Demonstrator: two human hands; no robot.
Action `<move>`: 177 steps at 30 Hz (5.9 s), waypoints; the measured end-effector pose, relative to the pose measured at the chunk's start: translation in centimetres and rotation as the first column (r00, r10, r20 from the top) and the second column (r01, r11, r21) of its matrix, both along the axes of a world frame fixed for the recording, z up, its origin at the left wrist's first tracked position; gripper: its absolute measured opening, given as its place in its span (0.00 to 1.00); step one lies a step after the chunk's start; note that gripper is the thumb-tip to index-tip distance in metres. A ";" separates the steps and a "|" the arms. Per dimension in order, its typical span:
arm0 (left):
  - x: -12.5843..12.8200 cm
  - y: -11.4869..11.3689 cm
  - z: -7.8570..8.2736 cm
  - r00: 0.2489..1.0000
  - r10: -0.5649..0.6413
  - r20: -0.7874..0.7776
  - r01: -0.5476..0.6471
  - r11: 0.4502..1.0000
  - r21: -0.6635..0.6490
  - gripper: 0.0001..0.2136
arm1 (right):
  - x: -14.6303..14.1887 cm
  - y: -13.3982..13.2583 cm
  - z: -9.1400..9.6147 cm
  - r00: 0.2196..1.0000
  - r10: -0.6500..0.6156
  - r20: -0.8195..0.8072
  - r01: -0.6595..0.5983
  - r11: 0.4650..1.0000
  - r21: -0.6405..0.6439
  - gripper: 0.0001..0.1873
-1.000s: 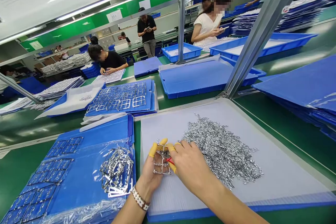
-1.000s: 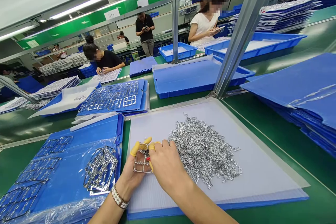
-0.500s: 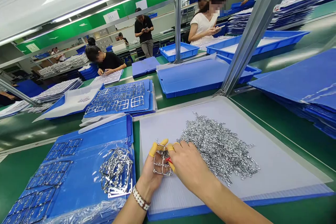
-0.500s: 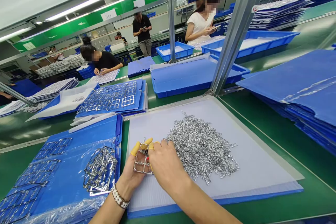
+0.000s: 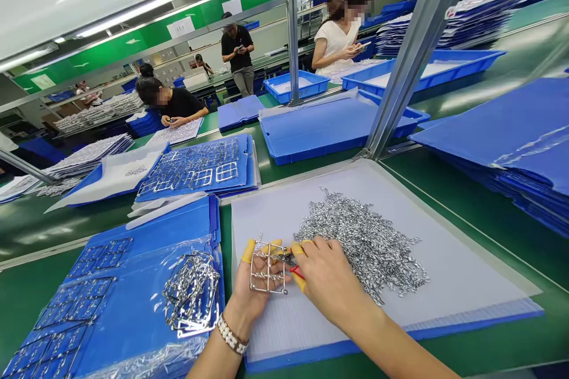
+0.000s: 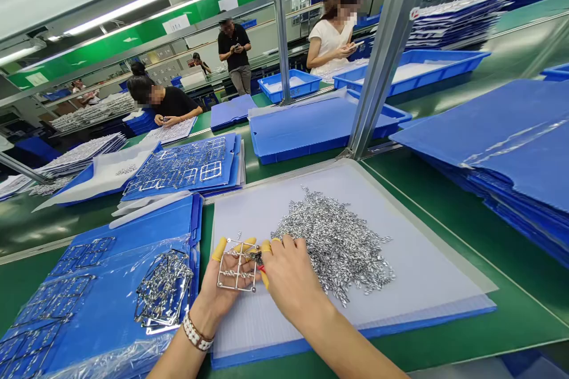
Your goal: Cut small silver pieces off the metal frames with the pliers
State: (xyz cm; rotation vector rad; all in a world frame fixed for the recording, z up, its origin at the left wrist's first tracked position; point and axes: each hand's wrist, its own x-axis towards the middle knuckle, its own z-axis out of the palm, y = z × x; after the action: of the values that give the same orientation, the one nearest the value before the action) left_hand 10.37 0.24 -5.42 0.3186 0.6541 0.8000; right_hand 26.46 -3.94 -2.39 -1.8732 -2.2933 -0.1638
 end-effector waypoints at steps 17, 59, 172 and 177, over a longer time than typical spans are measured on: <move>-0.2 0.0 0.2 1.000 -0.007 -0.018 0.007 1.000 0.030 0.25 | -0.6 -0.2 1.1 0.998 0.027 0.062 -0.025 0.999 -0.040 0.09; 0.4 -2.7 2.3 0.818 0.447 -0.362 -0.024 0.655 0.755 0.35 | -1.8 1.9 -1.7 0.245 -0.204 -0.948 -0.124 0.963 -0.239 0.12; -0.5 -0.2 -0.8 0.873 0.457 -0.171 -0.382 0.858 0.344 0.25 | -3.5 -1.3 0.2 0.984 -0.009 -0.181 -0.045 0.955 -0.292 0.12; -0.5 -0.3 -0.7 0.865 0.464 -0.191 -0.384 0.857 0.344 0.25 | -3.7 -1.3 -0.4 0.982 0.007 -0.191 -0.058 0.962 -0.266 0.11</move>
State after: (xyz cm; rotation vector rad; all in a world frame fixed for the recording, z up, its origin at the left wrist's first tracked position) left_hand 9.91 -0.04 -6.14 0.5740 0.8783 1.3078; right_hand 22.80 -5.26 -2.76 -1.8748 -2.3075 0.3354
